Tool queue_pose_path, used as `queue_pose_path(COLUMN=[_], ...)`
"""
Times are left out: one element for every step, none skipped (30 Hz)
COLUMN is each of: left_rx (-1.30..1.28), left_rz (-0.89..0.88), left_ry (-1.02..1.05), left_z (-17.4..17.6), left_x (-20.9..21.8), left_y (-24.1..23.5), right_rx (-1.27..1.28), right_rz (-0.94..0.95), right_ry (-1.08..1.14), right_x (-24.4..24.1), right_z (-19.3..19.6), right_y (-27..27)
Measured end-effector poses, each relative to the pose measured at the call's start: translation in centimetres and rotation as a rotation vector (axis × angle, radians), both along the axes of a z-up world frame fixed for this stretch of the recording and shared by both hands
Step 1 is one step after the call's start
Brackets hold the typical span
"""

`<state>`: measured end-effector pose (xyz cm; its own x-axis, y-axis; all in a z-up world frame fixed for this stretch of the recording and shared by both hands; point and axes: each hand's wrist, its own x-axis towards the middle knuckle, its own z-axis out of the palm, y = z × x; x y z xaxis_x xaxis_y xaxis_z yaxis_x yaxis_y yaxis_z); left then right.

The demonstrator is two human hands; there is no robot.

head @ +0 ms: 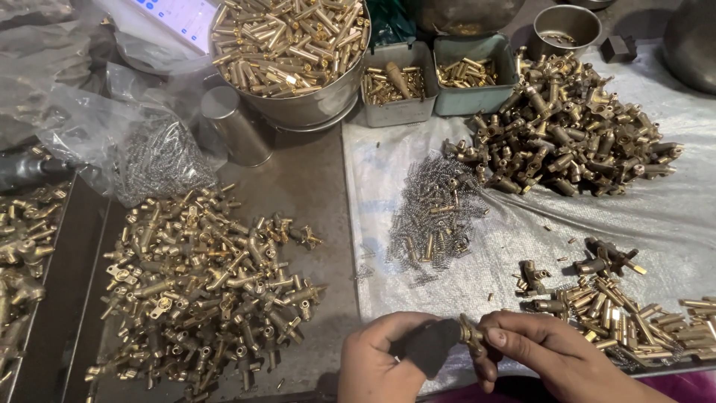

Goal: The recorder is manually assembling small brass components, including pins and springs, at a workbench.

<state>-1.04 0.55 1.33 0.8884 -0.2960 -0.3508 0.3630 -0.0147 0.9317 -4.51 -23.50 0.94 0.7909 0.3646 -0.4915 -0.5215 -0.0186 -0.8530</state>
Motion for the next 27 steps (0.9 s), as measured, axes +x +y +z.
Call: queue_pose_path(left_rx=[0.000,-0.011,-0.022,-0.018,0.019,0.055,0.059,0.193,0.328,0.331,0.514,0.696,0.697,0.852,1.006,1.007,1.080,1.153,1.153,1.154,1.154,1.154,1.125,1.084,1.084,1.163,1.242], left_rz=[0.002,0.001,0.000,0.012,0.007,0.004,0.015,-0.001,-0.017,-0.010,-0.073,-0.139,-0.134,-0.201,-0.270,-0.266,-0.312,-0.357,-0.354,-0.295,-0.235,-0.235,-0.029,0.182,0.183,0.251,0.320], left_ry=[0.000,0.014,0.029,0.029,0.005,-0.019,-0.021,-0.026,-0.030,-0.029,-0.066,-0.104,-0.103,-0.165,-0.227,-0.225,-0.167,-0.108,-0.106,-0.117,-0.127,-0.124,-0.292,-0.455,-0.454,-0.441,-0.427], left_z=[0.1,0.2,0.3,0.5,0.7,0.9,1.2,1.5,1.7,0.9,0.0,-0.8,-0.8,-0.8,-0.8,-0.2,0.3,0.9,0.9,1.0,1.0,1.2,1.3,1.5,2.0,2.5,3.0], left_x=[0.0,0.0,0.0,0.0,0.0,0.1,0.3,0.5,0.7,0.7,0.7,0.7,0.9,1.0,1.1,1.4,1.6,1.8,1.7,1.6,1.5,1.5,1.5,1.6,1.9,2.1,2.4], left_y=[0.0,0.0,0.1,0.4,0.8,1.1,1.7,2.2,2.7,3.7,4.7,5.6,6.4,7.2,8.0,8.3,8.7,9.0,9.6,10.2,10.8,11.7,12.6,13.4,14.5,15.5,16.6], right_rx=[0.000,-0.014,-0.028,-0.024,-0.181,-0.341,-0.338,-0.384,-0.428,-0.426,-0.430,-0.435,-0.434,-0.512,-0.590,-0.590,-0.613,-0.636,-0.635,-0.648,-0.662,-0.661,-0.669,-0.677,-0.677,-0.686,-0.696], right_rz=[0.002,-0.011,-0.023,-0.011,-0.008,-0.006,0.005,0.068,0.130,0.137,0.146,0.152,0.157,0.184,0.211,0.215,0.237,0.259,0.261,0.254,0.248,0.249,0.263,0.277,0.278,0.281,0.283], right_ry=[0.000,0.017,0.034,0.034,0.065,0.092,0.088,-0.013,-0.115,-0.117,-0.133,-0.150,-0.152,-0.178,-0.205,-0.206,-0.229,-0.253,-0.254,-0.251,-0.247,-0.245,-0.258,-0.272,-0.273,-0.267,-0.262], right_x=[0.0,0.2,0.3,0.4,0.6,0.8,0.7,0.5,0.2,0.3,0.4,0.5,0.6,0.7,0.7,0.7,0.7,0.7,0.8,0.7,0.7,0.7,0.6,0.7,0.7,0.7,0.7], right_z=[0.0,-0.1,-0.1,-0.4,-0.7,-1.1,-2.1,-3.2,-4.2,-4.3,-4.4,-4.4,-4.3,-4.2,-4.1,-4.2,-4.4,-4.6,-4.4,-4.3,-4.2,-4.2,-4.3,-4.3,-4.3,-4.3,-4.2], right_y=[0.0,0.0,0.2,0.1,0.2,0.1,-0.5,-1.3,-2.0,-1.9,-1.9,-1.9,-1.7,-1.6,-1.4,-1.5,-1.5,-1.6,-1.6,-1.5,-1.5,-1.6,-1.7,-1.8,-1.8,-1.7,-1.7])
